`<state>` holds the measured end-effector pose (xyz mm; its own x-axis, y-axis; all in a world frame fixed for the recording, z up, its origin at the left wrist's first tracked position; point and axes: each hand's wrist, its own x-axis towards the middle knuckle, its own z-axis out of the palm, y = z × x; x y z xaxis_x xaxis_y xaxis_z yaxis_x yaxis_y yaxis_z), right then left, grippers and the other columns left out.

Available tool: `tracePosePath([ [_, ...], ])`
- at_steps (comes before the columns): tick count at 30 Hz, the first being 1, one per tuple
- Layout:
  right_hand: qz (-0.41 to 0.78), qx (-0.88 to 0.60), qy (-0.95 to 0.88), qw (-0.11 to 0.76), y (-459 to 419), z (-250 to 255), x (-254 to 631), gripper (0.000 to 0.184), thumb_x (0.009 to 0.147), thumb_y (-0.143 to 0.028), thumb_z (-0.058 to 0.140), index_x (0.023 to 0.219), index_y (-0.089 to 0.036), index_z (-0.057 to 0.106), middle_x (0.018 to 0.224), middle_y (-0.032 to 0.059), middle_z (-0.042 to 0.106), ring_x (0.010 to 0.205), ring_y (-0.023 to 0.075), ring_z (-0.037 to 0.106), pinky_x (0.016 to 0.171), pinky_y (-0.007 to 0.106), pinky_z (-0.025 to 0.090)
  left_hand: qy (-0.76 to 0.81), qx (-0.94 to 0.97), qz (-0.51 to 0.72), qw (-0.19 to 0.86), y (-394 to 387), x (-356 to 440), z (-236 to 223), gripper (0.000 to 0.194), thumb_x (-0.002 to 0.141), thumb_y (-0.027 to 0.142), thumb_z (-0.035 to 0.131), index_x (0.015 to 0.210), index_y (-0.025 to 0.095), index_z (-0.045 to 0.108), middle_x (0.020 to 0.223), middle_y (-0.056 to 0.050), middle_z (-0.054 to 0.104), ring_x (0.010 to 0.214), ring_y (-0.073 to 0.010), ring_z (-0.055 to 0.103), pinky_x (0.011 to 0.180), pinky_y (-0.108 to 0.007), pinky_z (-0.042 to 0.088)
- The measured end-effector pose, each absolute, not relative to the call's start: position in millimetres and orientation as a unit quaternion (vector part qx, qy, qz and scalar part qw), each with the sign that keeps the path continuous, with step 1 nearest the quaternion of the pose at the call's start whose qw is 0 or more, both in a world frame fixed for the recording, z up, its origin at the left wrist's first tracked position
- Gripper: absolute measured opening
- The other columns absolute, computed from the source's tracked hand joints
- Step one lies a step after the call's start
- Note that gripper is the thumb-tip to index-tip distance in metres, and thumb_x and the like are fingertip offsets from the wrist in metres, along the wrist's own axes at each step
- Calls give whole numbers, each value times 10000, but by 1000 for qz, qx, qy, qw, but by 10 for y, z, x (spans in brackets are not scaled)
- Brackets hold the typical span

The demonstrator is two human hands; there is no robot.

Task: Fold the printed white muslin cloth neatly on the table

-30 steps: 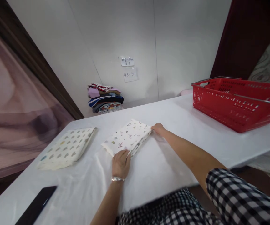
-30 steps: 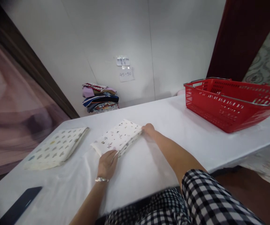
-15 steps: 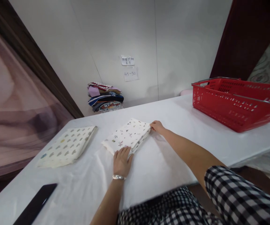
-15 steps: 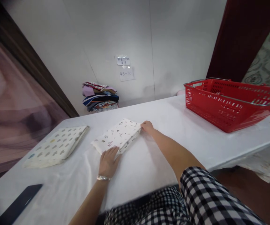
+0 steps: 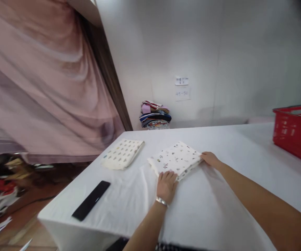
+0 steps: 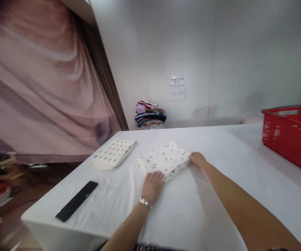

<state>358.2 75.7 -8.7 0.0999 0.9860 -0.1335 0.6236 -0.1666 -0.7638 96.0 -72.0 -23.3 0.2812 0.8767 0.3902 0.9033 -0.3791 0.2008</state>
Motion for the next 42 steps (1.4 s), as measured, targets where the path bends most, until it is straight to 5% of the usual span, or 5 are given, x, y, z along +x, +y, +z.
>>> tracePosePath([
  [8, 273, -670, -661, 197, 965, -104, 3556, 271, 648, -390, 602, 725, -137, 657, 821, 102, 654, 816, 242, 593, 643, 271, 426, -560, -787, -258, -7, -781, 970, -242, 415, 771, 269, 549, 1180, 312, 497, 1195, -8, 569, 1150, -218, 429, 1049, -556, 99],
  [17, 496, -622, -486, 362, 912, -274, 3638, 463, 559, -321, 691, 983, -183, 569, 745, 38, 643, 659, 185, 619, 538, 260, 502, -550, -784, -287, -22, -809, 967, -238, 469, 723, 272, 581, 1184, 309, 501, 1179, -22, 581, 1134, -224, 446, 1043, -565, 62],
  [23, 505, -634, -417, 412, 531, -314, 3966, 456, 523, -288, 746, 940, -204, 579, 764, 31, 645, 649, 186, 626, 538, 263, 536, -513, -801, -307, -30, -832, 983, -220, 381, 744, 386, 582, 1111, 291, 556, 1119, -23, 615, 1104, -207, 479, 1045, -517, 135],
  [29, 537, -630, -384, 409, 381, -297, 4144, 468, 528, -238, 754, 952, -202, 561, 742, 33, 644, 613, 170, 628, 513, 240, 541, -522, -751, -398, -70, -784, 932, -210, 246, 800, 374, 514, 933, 208, 638, 1019, -65, 635, 1006, -184, 535, 930, -382, 389],
  [42, 525, -601, -410, 442, 396, -402, 4186, 492, 597, -364, 740, 1017, -170, 574, 911, 81, 656, 739, 194, 642, 552, 248, 570, -707, -490, -421, -289, -816, 982, -261, 423, 739, 278, 568, 1146, 187, 500, 1086, -73, 620, 841, -144, 614, 788, -274, 464],
])
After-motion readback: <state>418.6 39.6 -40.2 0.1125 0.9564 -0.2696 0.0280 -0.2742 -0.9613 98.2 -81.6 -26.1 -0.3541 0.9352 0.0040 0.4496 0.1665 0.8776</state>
